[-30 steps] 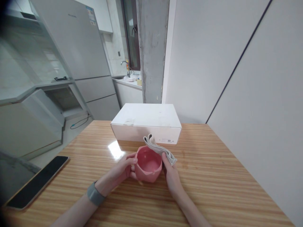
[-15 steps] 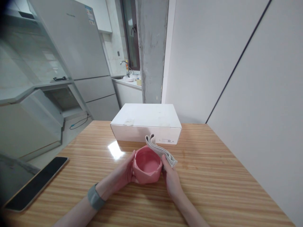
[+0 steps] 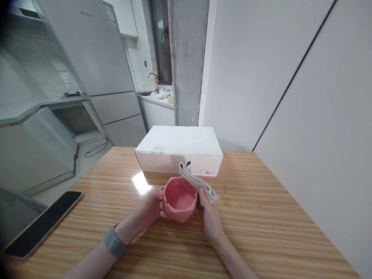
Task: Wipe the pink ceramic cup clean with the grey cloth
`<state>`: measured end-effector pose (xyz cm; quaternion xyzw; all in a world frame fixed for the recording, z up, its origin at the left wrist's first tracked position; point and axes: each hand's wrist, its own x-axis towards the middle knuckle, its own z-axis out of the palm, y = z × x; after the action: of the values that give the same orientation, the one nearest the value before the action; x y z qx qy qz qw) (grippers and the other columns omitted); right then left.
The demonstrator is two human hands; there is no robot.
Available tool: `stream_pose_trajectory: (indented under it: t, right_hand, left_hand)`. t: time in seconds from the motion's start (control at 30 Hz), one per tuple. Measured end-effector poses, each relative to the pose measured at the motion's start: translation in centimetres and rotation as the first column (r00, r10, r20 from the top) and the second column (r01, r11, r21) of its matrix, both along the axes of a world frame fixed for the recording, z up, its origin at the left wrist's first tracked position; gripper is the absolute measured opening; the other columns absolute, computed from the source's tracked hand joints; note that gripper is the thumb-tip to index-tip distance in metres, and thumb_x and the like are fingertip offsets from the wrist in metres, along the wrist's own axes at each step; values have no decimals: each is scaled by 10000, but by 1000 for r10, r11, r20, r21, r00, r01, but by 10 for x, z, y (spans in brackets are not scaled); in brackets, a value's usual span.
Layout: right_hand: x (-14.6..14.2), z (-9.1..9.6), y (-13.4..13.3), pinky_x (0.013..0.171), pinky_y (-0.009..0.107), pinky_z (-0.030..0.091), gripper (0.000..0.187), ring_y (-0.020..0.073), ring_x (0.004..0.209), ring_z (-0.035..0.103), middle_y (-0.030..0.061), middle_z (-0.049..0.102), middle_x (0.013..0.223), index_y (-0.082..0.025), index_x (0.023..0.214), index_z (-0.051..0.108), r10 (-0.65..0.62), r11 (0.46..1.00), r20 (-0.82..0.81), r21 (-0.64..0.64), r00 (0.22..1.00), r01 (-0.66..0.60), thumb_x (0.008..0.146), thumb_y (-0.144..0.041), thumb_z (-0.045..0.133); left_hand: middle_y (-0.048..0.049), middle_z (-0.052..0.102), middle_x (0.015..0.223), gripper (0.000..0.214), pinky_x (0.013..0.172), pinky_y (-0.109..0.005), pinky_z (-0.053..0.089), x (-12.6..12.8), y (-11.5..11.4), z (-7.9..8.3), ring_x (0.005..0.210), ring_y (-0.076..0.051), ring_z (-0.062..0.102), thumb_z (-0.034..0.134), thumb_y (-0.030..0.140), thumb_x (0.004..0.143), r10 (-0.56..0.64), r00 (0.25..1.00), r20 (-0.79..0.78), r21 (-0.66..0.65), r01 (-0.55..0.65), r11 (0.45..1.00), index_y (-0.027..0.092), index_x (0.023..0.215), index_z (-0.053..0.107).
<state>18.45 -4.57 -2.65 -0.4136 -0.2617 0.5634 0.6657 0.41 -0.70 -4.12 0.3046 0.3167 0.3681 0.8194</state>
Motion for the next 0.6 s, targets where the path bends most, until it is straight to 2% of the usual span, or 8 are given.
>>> stream_pose_trajectory:
  t: [0.07, 0.13, 0.23, 0.3, 0.5, 0.6]
  right_hand:
    - [0, 3, 0, 1107, 488, 421, 454, 327, 1257, 576, 23, 735, 1187, -300, 995, 767, -23, 1000, -3, 10, 1000, 23, 668, -614, 767]
    - [1, 3, 1, 1088, 496, 438, 453, 331, 1266, 567, 23, 738, 1180, -302, 1000, 765, -43, 999, -7, -4, 999, 43, 667, -608, 768]
    - [4, -2, 2, 1082, 502, 440, 467, 337, 1299, 534, 38, 734, 1188, -281, 992, 766, -29, 999, -18, -43, 999, 28, 673, -621, 754]
    - [6, -5, 2, 1080, 504, 439, 483, 340, 1315, 516, 39, 729, 1199, -273, 993, 763, -12, 998, -29, -65, 1000, 10, 667, -629, 754]
    - [12, -17, 3, 1089, 503, 428, 479, 332, 1304, 528, 23, 749, 1157, -287, 1054, 745, 2, 997, 0, -72, 1000, -2, 712, -622, 730]
    - [16, -22, 4, 1115, 485, 406, 468, 319, 1286, 549, 20, 770, 1096, -283, 1093, 740, -18, 999, 45, -40, 999, 19, 748, -599, 713]
  left_hand:
    - [-40, 713, 851, 441, 631, -336, 586, 3, -3, 3, 665, -188, 689, 705, 262, 714, 58, 998, 15, -12, -58, 998, 190, 1136, 598]
    - [-61, 717, 926, 417, 710, -374, 590, 8, -6, 7, 744, -209, 708, 692, 253, 732, 71, 996, 45, -68, -68, 995, 193, 1129, 582]
    - [-83, 717, 937, 348, 739, -396, 584, 14, -11, 13, 780, -223, 709, 599, 383, 838, 12, 992, 125, -171, 10, 985, 184, 1124, 587]
    - [-100, 720, 946, 396, 722, -387, 584, 16, -13, 16, 794, -227, 707, 514, 473, 901, -26, 990, 142, -204, 55, 978, 177, 1152, 595]
    - [-104, 701, 1117, 496, 769, -375, 585, 16, -15, 12, 913, -232, 701, 566, 514, 896, -68, 990, 126, -130, 85, 988, 234, 1305, 546]
    - [-120, 692, 1104, 561, 700, -366, 597, 13, -16, 12, 844, -229, 703, 558, 554, 886, -132, 987, 86, -57, 138, 989, 227, 1340, 528]
